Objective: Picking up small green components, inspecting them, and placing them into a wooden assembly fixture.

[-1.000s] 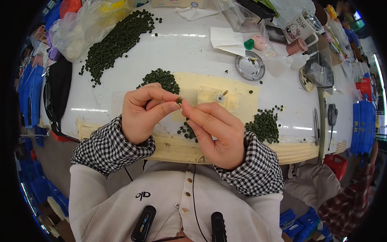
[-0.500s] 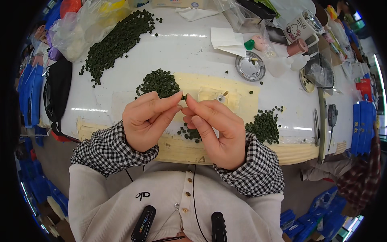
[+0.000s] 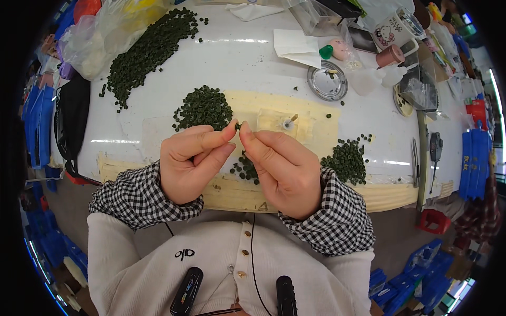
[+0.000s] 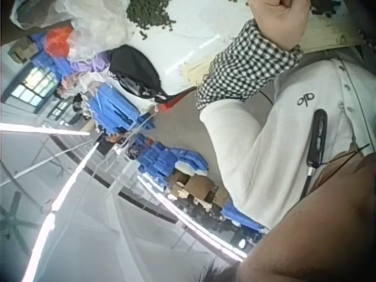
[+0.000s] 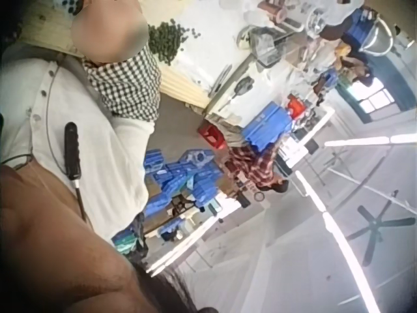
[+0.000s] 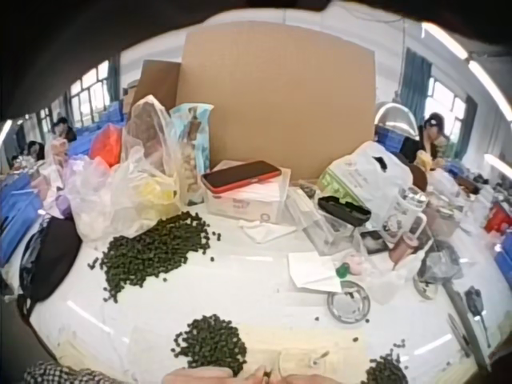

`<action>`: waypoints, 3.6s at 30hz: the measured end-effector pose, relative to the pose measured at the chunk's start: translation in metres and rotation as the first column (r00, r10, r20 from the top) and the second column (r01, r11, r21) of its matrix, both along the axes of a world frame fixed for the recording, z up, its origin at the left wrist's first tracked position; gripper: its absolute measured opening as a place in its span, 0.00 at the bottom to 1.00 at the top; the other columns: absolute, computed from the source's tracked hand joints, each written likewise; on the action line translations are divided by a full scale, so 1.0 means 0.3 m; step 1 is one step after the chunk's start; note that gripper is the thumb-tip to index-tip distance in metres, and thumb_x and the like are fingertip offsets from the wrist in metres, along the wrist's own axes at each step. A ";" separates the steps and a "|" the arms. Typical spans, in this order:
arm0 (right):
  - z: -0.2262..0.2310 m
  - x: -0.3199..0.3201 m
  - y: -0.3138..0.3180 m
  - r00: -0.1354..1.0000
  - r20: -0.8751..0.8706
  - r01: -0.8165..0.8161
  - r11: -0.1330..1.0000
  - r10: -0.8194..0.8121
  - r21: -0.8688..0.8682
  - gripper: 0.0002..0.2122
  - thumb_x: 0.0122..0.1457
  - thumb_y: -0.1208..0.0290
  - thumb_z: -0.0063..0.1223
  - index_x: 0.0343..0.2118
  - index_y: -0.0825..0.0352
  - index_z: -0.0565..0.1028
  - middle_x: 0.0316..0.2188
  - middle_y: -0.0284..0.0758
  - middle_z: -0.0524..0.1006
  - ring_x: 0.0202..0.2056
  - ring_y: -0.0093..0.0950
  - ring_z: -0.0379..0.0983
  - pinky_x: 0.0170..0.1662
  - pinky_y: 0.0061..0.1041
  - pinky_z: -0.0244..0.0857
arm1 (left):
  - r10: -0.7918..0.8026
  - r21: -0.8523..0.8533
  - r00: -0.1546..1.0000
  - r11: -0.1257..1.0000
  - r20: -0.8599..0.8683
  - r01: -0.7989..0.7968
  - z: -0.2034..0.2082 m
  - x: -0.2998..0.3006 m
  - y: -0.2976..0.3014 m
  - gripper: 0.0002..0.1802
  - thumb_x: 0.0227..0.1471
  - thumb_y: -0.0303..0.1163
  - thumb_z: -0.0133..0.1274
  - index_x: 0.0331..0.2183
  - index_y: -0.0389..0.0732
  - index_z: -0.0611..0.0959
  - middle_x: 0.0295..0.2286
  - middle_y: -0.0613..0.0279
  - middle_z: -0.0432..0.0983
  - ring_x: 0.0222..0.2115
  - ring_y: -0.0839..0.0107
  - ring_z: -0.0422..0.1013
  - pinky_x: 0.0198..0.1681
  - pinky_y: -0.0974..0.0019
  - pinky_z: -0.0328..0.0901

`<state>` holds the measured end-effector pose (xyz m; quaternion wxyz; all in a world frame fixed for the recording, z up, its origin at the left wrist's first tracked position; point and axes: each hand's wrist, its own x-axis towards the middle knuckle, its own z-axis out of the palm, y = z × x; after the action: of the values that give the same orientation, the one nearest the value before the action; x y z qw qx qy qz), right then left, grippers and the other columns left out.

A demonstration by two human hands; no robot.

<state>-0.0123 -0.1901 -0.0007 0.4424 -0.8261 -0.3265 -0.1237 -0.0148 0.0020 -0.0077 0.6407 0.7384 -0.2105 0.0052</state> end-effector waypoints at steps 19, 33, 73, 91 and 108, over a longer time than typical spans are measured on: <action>0.002 0.006 -0.012 1.000 0.024 -0.013 1.000 0.012 0.016 0.20 0.47 0.88 0.52 0.46 0.73 0.73 0.36 0.42 0.74 0.33 0.32 0.74 0.35 0.22 0.70 | 0.000 -0.120 0.989 0.993 -0.151 -0.018 0.015 0.018 0.013 0.14 0.49 0.20 0.55 0.41 0.36 0.81 0.17 0.77 0.57 0.18 0.88 0.53 0.23 0.81 0.52; 0.017 -0.009 -0.013 0.989 -0.130 -0.051 0.994 0.064 0.100 0.16 0.54 0.84 0.51 0.47 0.70 0.73 0.36 0.41 0.75 0.33 0.29 0.75 0.36 0.19 0.69 | 0.083 0.028 0.996 0.996 0.029 -0.084 0.030 0.033 0.026 0.11 0.42 0.19 0.61 0.33 0.37 0.83 0.15 0.75 0.56 0.17 0.85 0.53 0.21 0.78 0.51; 0.011 0.001 0.021 0.977 0.096 0.184 0.982 -0.188 0.044 0.10 0.48 0.84 0.58 0.35 0.72 0.75 0.27 0.39 0.76 0.25 0.29 0.75 0.28 0.22 0.70 | 0.090 0.124 0.996 0.988 0.021 -0.092 0.011 0.010 -0.016 0.11 0.45 0.20 0.59 0.36 0.36 0.82 0.15 0.74 0.63 0.16 0.83 0.55 0.19 0.76 0.50; 0.001 0.002 0.026 0.984 0.053 0.170 0.985 -0.171 0.019 0.11 0.47 0.84 0.58 0.35 0.71 0.76 0.29 0.40 0.76 0.27 0.30 0.76 0.30 0.22 0.71 | 0.056 -0.023 0.990 0.998 -0.128 -0.060 0.005 0.019 0.000 0.11 0.45 0.19 0.58 0.35 0.36 0.83 0.14 0.76 0.58 0.17 0.85 0.53 0.22 0.78 0.51; -0.015 0.022 0.027 0.904 0.410 0.218 0.956 -0.121 -0.199 0.12 0.40 0.87 0.60 0.31 0.72 0.76 0.27 0.38 0.76 0.27 0.32 0.75 0.29 0.24 0.72 | -0.314 -0.492 0.600 0.857 -0.736 -0.155 0.002 0.000 -0.011 0.13 0.56 0.26 0.49 0.43 0.38 0.79 0.17 0.78 0.67 0.12 0.89 0.50 0.14 0.80 0.44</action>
<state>-0.0058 -0.1819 -0.0051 0.2522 -0.8569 -0.3477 -0.2850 -0.0147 -0.0012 -0.0070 0.8360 0.4547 0.0721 -0.2985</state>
